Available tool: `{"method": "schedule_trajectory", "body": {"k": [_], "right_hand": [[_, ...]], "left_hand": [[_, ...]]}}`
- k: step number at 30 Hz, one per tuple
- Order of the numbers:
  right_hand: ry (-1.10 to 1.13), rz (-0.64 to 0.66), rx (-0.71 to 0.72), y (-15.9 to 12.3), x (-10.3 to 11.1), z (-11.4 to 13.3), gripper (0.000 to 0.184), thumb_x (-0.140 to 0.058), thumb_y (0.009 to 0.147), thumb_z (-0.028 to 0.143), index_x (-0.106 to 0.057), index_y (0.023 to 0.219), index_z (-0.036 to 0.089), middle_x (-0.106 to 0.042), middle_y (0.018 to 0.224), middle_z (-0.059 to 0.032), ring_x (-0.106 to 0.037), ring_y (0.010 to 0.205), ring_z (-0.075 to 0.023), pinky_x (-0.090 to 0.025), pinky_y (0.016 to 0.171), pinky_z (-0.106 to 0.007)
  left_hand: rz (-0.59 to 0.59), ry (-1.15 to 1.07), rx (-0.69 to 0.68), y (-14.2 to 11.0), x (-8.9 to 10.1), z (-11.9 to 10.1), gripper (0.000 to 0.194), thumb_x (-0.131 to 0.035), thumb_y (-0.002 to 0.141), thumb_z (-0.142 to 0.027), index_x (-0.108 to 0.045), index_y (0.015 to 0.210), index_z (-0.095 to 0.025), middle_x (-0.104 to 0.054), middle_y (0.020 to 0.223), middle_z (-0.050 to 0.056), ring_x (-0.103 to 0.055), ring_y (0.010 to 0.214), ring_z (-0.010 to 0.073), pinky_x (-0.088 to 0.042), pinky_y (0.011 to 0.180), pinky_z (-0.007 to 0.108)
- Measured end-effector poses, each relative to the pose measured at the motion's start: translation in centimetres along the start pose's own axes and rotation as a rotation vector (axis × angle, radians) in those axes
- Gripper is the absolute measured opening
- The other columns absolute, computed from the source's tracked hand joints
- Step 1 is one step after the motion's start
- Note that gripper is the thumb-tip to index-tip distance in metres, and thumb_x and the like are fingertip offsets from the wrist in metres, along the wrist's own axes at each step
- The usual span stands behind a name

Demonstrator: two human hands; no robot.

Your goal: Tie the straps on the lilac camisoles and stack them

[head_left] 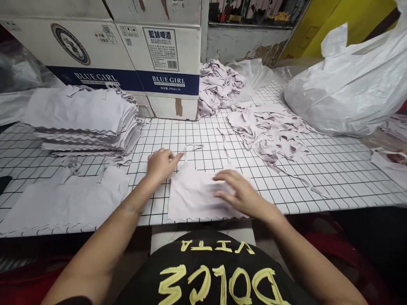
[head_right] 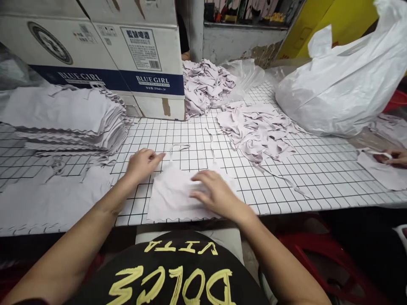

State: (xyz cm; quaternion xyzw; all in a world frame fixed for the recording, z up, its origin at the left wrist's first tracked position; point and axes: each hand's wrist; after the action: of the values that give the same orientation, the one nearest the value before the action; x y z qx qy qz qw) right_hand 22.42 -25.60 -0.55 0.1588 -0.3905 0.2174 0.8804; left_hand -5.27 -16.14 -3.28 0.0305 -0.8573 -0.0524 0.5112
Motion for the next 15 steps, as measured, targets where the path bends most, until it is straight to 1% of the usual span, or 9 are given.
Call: {"method": "schedule_trajectory", "body": {"k": [2, 3, 5, 7, 8, 9, 11, 13, 15], "right_hand": [[-0.048, 0.096, 0.185, 3.4, -3.2, 0.4, 0.043, -0.061, 0.088, 0.041, -0.056, 0.125, 0.02, -0.05, 0.137, -0.0157, -0.046, 0.126, -0.0296, -0.039, 0.103, -0.047], [-0.053, 0.134, 0.234, 5.1, -4.5, 0.2, 0.041, -0.061, 0.088, 0.039, -0.057, 0.123, 0.018, -0.053, 0.134, -0.0157, -0.049, 0.123, -0.0285, -0.04, 0.102, -0.045], [-0.058, 0.093, 0.188, 8.7, -5.8, -1.4, 0.028, -0.058, 0.089, 0.032, -0.061, 0.113, 0.017, -0.062, 0.117, -0.0129, -0.057, 0.108, -0.024, -0.045, 0.093, -0.039], [-0.087, -0.089, -0.016, 12.7, -5.2, -3.8, 0.019, -0.056, 0.089, 0.027, -0.063, 0.104, 0.018, -0.064, 0.101, -0.0094, -0.058, 0.095, -0.0209, -0.046, 0.084, -0.035], [-0.116, -0.179, -0.128, 14.9, -4.5, -5.0, 0.019, -0.056, 0.088, 0.028, -0.063, 0.102, 0.017, -0.064, 0.098, -0.0092, -0.057, 0.094, -0.0211, -0.045, 0.083, -0.035], [-0.144, -0.21, -0.206, 17.0, -3.7, -6.2, 0.021, -0.059, 0.086, 0.031, -0.063, 0.102, 0.018, -0.063, 0.099, -0.0093, -0.056, 0.094, -0.0219, -0.044, 0.082, -0.035], [-0.166, -0.101, -0.239, 20.7, -2.2, -8.1, 0.02, -0.069, 0.077, 0.03, -0.065, 0.093, 0.018, -0.062, 0.092, -0.0075, -0.056, 0.088, -0.0214, -0.043, 0.078, -0.033], [-0.158, 0.021, -0.177, 23.3, -1.4, -8.9, 0.013, -0.074, 0.069, 0.021, -0.065, 0.078, 0.019, -0.061, 0.082, -0.0041, -0.055, 0.08, -0.0187, -0.042, 0.075, -0.03], [-0.141, 0.043, -0.088, 24.3, -1.2, -8.9, 0.007, -0.071, 0.071, 0.018, -0.064, 0.072, 0.019, -0.06, 0.078, -0.0018, -0.054, 0.078, -0.0161, -0.041, 0.076, -0.028]], "left_hand": [[0.023, 0.022, 0.013, 4.4, -2.2, -0.6, 0.032, -0.061, 0.082, -0.051, -0.063, 0.082, -0.019, -0.062, 0.099, 0.009, -0.056, 0.102, 0.0297, -0.038, 0.093, 0.046], [0.043, -0.013, 0.016, 6.4, -3.1, -0.9, 0.027, -0.063, 0.081, -0.046, -0.063, 0.088, -0.02, -0.061, 0.105, 0.01, -0.055, 0.107, 0.0309, -0.037, 0.095, 0.048], [0.068, -0.117, 0.021, 9.6, -4.3, -1.1, 0.017, -0.061, 0.083, -0.035, -0.064, 0.091, -0.02, -0.061, 0.111, 0.01, -0.053, 0.111, 0.0302, -0.036, 0.097, 0.047], [0.073, -0.199, 0.032, 11.7, -4.5, -1.3, 0.01, -0.058, 0.084, -0.027, -0.063, 0.083, -0.019, -0.062, 0.107, 0.01, -0.055, 0.108, 0.0284, -0.037, 0.097, 0.045], [0.069, -0.226, 0.035, 12.3, -4.4, -1.4, 0.009, -0.057, 0.084, -0.025, -0.063, 0.081, -0.019, -0.063, 0.105, 0.01, -0.055, 0.107, 0.0277, -0.038, 0.097, 0.044], [0.062, -0.253, 0.038, 12.8, -4.2, -1.4, 0.009, -0.056, 0.084, -0.022, -0.063, 0.081, -0.018, -0.063, 0.105, 0.01, -0.056, 0.106, 0.0271, -0.038, 0.097, 0.042], [0.055, -0.335, 0.054, 13.2, -3.8, -1.3, 0.01, -0.053, 0.084, -0.018, -0.064, 0.085, -0.018, -0.064, 0.107, 0.01, -0.055, 0.108, 0.0252, -0.039, 0.098, 0.039], [0.081, -0.442, 0.092, 13.1, -3.4, -0.8, 0.015, -0.051, 0.085, -0.018, -0.064, 0.093, -0.017, -0.065, 0.109, 0.01, -0.058, 0.106, 0.0225, -0.042, 0.095, 0.035], [0.149, -0.559, 0.151, 12.8, -3.0, 0.0, 0.021, -0.05, 0.087, -0.022, -0.064, 0.102, -0.016, -0.067, 0.11, 0.012, -0.062, 0.098, 0.021, -0.047, 0.087, 0.034]]}}
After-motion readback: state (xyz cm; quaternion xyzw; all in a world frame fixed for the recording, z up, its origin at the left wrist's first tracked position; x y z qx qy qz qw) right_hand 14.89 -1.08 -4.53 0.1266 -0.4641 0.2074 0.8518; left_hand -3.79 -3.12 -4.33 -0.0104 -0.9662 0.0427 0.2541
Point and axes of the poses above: each hand's wrist, its own y-axis towards the middle knuckle, its own x-axis out of the back of the hand, z = x × y
